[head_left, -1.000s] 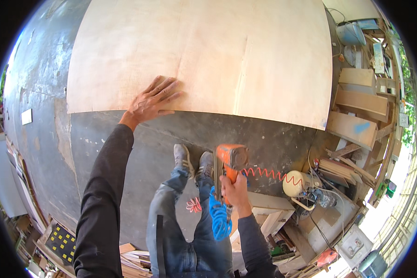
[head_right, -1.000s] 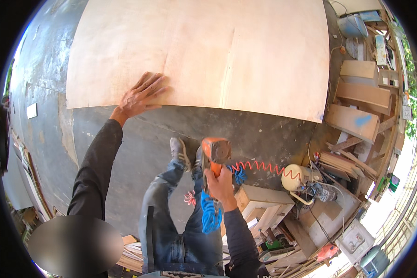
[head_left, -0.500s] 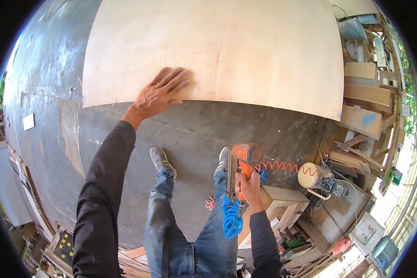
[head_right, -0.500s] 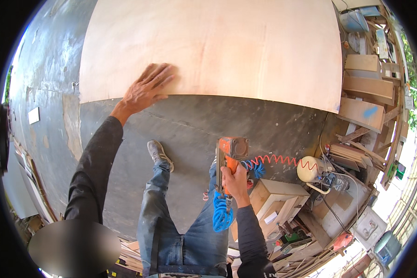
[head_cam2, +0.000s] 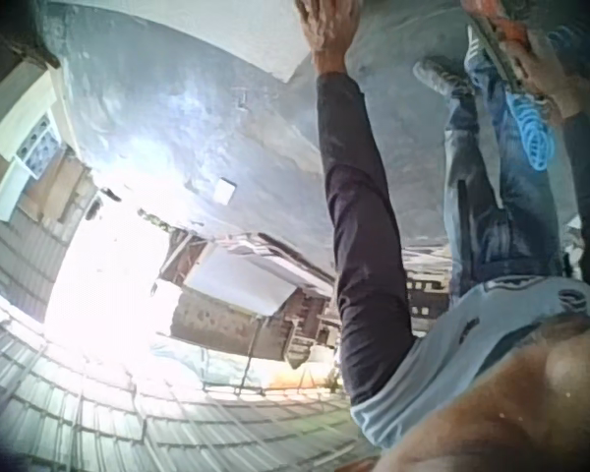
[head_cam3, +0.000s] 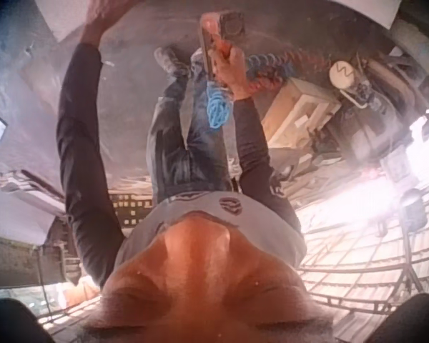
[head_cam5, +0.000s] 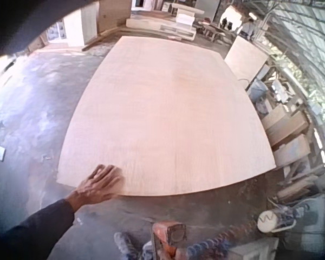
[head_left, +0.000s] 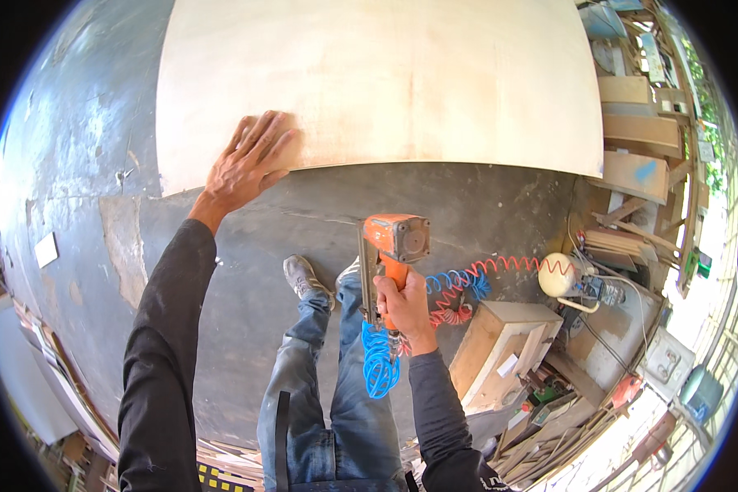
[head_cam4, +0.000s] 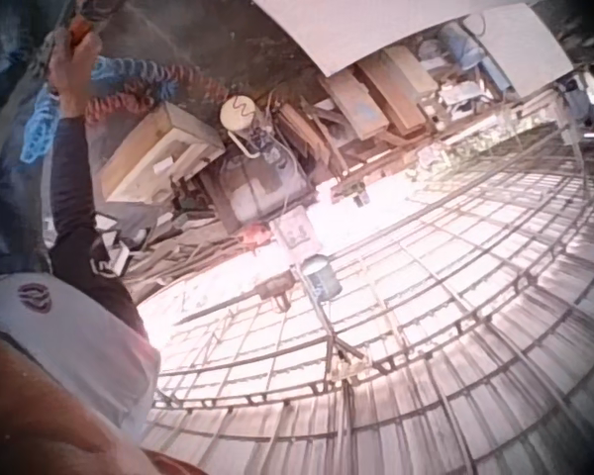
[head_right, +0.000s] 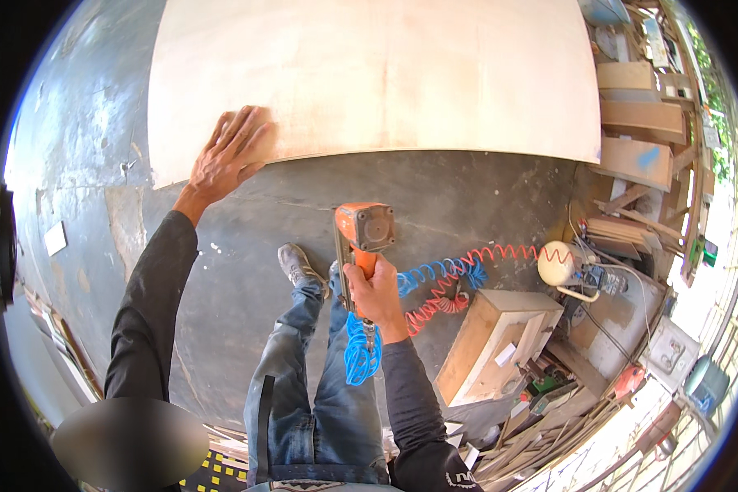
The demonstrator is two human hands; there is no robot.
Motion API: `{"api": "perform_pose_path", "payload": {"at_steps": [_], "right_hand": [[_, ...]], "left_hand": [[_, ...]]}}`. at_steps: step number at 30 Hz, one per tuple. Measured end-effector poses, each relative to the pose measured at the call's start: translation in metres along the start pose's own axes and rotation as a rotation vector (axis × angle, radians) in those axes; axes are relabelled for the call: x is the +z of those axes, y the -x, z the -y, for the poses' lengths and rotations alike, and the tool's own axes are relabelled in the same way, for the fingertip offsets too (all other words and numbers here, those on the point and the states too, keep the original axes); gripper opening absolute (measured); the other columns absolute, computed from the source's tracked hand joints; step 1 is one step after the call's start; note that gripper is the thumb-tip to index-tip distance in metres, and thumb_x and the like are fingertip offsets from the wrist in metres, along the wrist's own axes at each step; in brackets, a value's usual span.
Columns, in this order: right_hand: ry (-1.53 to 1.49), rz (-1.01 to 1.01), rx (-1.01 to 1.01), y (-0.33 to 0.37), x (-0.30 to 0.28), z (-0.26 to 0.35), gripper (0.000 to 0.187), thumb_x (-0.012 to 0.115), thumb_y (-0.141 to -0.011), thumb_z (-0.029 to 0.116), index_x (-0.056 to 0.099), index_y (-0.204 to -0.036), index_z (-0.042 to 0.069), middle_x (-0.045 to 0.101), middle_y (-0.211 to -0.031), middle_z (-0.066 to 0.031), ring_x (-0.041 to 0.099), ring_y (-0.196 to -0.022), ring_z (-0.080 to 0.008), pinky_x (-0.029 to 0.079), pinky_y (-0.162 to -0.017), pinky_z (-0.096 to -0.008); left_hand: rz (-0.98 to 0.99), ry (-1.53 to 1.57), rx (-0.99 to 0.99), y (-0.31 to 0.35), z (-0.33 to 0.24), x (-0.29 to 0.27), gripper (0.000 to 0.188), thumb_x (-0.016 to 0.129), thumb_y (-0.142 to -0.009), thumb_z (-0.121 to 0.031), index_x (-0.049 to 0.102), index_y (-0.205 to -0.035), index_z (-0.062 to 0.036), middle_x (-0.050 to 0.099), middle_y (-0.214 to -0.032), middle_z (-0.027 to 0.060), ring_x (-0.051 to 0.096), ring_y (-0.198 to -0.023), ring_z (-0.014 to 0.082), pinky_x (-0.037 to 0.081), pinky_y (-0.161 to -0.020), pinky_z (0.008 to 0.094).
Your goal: The person picks up an air stapler, moves toward a large plywood panel on the floor, and staples the edge of the panel to an underlying wooden frame.
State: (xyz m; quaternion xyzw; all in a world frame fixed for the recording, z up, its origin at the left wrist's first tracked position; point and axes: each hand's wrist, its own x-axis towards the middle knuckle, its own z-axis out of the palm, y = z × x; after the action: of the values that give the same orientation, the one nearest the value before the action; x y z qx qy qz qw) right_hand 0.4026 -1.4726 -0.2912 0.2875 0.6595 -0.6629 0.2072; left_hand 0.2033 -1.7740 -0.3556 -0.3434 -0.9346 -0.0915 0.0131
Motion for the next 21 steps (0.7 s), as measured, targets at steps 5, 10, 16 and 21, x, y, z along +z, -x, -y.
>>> {"api": "perform_pose_path", "payload": {"at_steps": [5, 10, 16, 21], "right_hand": [[-0.043, -0.038, 0.043, 0.005, -0.023, 0.019, 0.013, 0.065, -0.092, 0.011, 0.061, -0.097, -0.001, 0.056, -0.062, -0.0008, 0.05, -0.046, -0.0071, 0.041, -0.042, -0.0266], [-0.147, -0.15, 0.084, -0.008, -0.062, 0.061, 0.016, 0.065, -0.094, 0.013, 0.061, -0.103, 0.001, 0.053, -0.061, -0.0005, 0.049, -0.043, -0.0083, 0.042, -0.041, -0.0274], [-0.2, -0.173, 0.009, -0.038, -0.093, 0.105, 0.019, 0.065, -0.094, 0.014, 0.058, -0.105, 0.002, 0.052, -0.063, -0.0016, 0.047, -0.043, -0.0091, 0.043, -0.042, -0.0289], [-0.164, -0.117, 0.017, -0.059, -0.092, 0.132, 0.015, 0.066, -0.093, 0.016, 0.059, -0.1, 0.005, 0.052, -0.063, -0.0004, 0.048, -0.043, -0.0086, 0.044, -0.042, -0.0285]], "left_hand": [[-0.075, -0.027, 0.063, -0.002, 0.008, 0.002, 0.076, 0.077, -0.082, -0.029, 0.045, -0.149, -0.0121, 0.039, -0.158, 0.0135, 0.036, -0.146, 0.0299, 0.029, -0.123, 0.0472], [0.011, 0.004, 0.046, -0.008, 0.003, -0.004, 0.078, 0.077, -0.082, -0.03, 0.043, -0.149, -0.0106, 0.036, -0.159, 0.0133, 0.032, -0.147, 0.0313, 0.029, -0.123, 0.0473], [0.066, 0.058, 0.034, -0.007, 0.005, -0.006, 0.082, 0.076, -0.082, -0.03, 0.04, -0.152, -0.0084, 0.032, -0.161, 0.0146, 0.027, -0.15, 0.0331, 0.026, -0.123, 0.0492], [0.07, 0.042, 0.033, -0.005, 0.005, -0.008, 0.081, 0.076, -0.081, -0.029, 0.041, -0.151, -0.0077, 0.032, -0.161, 0.0154, 0.027, -0.15, 0.0342, 0.026, -0.123, 0.0496]]}}
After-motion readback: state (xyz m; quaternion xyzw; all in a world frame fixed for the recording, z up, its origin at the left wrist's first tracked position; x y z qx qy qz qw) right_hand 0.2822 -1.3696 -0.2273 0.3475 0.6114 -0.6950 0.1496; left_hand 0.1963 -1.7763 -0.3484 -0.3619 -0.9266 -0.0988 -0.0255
